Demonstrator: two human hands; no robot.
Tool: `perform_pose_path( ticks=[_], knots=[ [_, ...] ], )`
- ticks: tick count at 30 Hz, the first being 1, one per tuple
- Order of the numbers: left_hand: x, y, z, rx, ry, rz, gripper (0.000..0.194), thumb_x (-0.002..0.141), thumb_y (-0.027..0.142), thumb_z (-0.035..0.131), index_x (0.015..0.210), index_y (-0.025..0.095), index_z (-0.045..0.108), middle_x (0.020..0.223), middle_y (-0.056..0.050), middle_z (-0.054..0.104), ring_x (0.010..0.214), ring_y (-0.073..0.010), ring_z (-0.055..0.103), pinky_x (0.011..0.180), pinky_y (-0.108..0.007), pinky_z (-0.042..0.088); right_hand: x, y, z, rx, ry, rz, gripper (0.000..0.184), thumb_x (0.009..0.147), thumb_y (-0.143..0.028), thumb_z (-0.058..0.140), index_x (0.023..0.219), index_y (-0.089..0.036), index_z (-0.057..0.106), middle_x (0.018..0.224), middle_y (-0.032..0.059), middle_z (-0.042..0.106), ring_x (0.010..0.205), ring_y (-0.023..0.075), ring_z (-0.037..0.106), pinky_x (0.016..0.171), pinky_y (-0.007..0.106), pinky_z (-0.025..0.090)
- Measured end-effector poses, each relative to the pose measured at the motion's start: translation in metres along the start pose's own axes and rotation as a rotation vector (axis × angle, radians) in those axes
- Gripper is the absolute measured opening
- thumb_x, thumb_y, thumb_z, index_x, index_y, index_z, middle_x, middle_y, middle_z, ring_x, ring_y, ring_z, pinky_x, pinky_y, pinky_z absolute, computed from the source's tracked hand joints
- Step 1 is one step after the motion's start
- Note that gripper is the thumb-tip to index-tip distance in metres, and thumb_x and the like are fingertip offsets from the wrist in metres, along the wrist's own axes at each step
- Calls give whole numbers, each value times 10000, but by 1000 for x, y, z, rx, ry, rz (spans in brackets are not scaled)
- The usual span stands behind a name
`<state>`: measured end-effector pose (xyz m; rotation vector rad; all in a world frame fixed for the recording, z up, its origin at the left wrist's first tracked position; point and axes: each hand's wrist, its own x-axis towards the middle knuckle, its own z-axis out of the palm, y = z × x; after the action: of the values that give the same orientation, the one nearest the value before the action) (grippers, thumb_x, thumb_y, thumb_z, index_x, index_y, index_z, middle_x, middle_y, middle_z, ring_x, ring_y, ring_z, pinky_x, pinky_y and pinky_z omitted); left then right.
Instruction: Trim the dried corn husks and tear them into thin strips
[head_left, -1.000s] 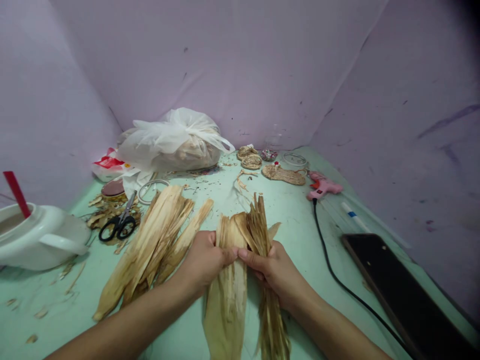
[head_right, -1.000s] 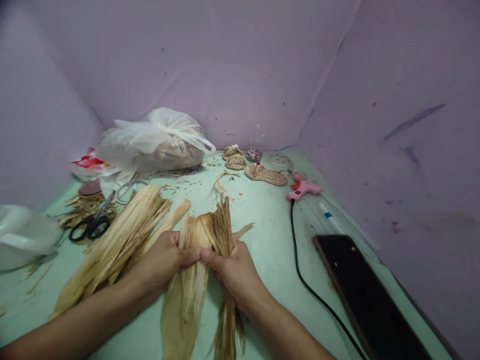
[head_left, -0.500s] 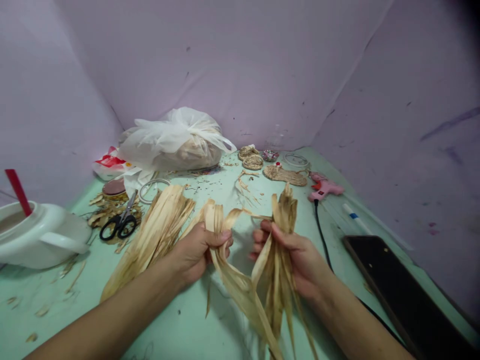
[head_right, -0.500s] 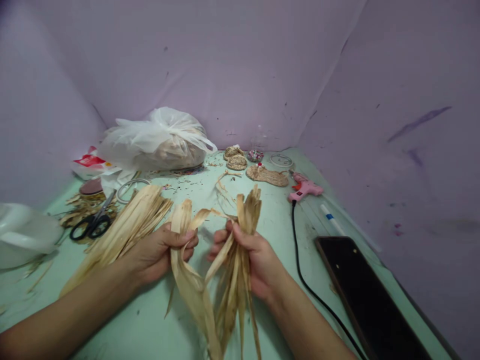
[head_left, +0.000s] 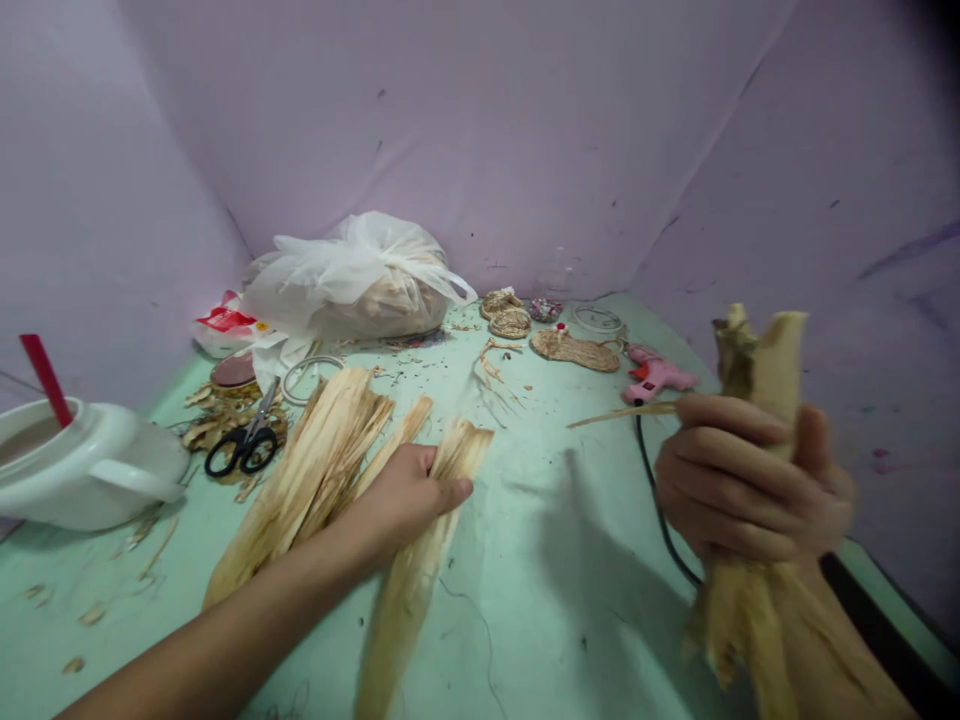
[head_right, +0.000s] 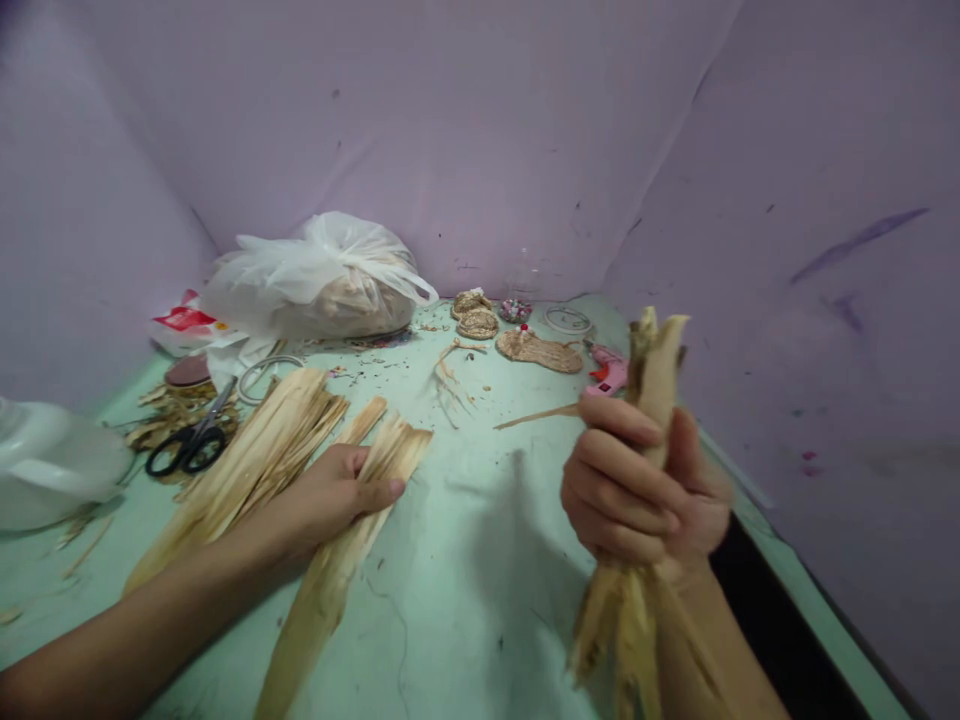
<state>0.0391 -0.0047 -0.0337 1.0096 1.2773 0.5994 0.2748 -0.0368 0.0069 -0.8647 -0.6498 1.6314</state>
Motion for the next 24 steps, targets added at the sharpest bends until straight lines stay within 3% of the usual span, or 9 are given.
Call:
perform_pose_path(
  ticks=[1,2,4,6,8,13,19,24],
  knots=[
    [-1,1,1,-82,-1,7,158,581,236,700,565,134,579,496,-1,562,445,-124,505,454,-225,366,3,7,4,99,-41,50,323,740,-426,427,569,-151,428,365,-179,324,308,-55,47,379,151,272],
    [-1,2,3,-171,2,19,156,593,248,697,616,130,598,534,-10,586,483,-133,531,500,-239,401,6,18,8,154,-38,89,313,638,-410,619,578,-170,429,400,-160,353,309,-39,73,309,106,150],
    [-2,3,6,-309,-4,63,195,588,231,707,725,117,629,609,-29,628,562,-150,572,601,-272,446,14,45,20,55,34,241,363,510,-274,778,587,-177,436,418,-137,332,328,-16,123,284,108,80],
    [-3,2,9,-388,-54,92,262,574,211,719,802,103,647,656,-50,654,617,-173,599,663,-300,461,18,71,31,-95,141,254,341,532,-283,784,654,-178,483,406,-137,280,328,-2,146,294,124,90],
    [-5,-1,13,-436,-129,92,292,577,220,725,832,93,660,664,-69,667,648,-196,616,678,-316,469,19,88,38,-204,128,249,333,543,-319,779,714,-166,538,407,-120,306,335,13,181,308,156,114],
    [-10,-7,18,-407,-237,80,311,587,288,731,815,82,684,664,-96,679,643,-213,629,653,-319,480,16,94,38,-360,140,146,301,533,-325,765,600,-170,515,384,-95,344,354,42,237,357,210,169],
    [-10,-5,16,-266,-91,71,249,522,231,735,723,91,693,626,-72,668,571,-192,606,583,-295,475,16,95,36,-497,157,53,243,604,-287,675,542,-185,463,400,-80,353,373,58,277,364,215,185],
    [-12,-5,16,-186,-83,61,246,512,238,719,699,80,693,612,-86,661,556,-199,599,566,-300,472,15,97,38,-540,115,75,231,609,-236,623,500,-186,426,385,-80,345,364,52,279,360,208,181]
  ],
)
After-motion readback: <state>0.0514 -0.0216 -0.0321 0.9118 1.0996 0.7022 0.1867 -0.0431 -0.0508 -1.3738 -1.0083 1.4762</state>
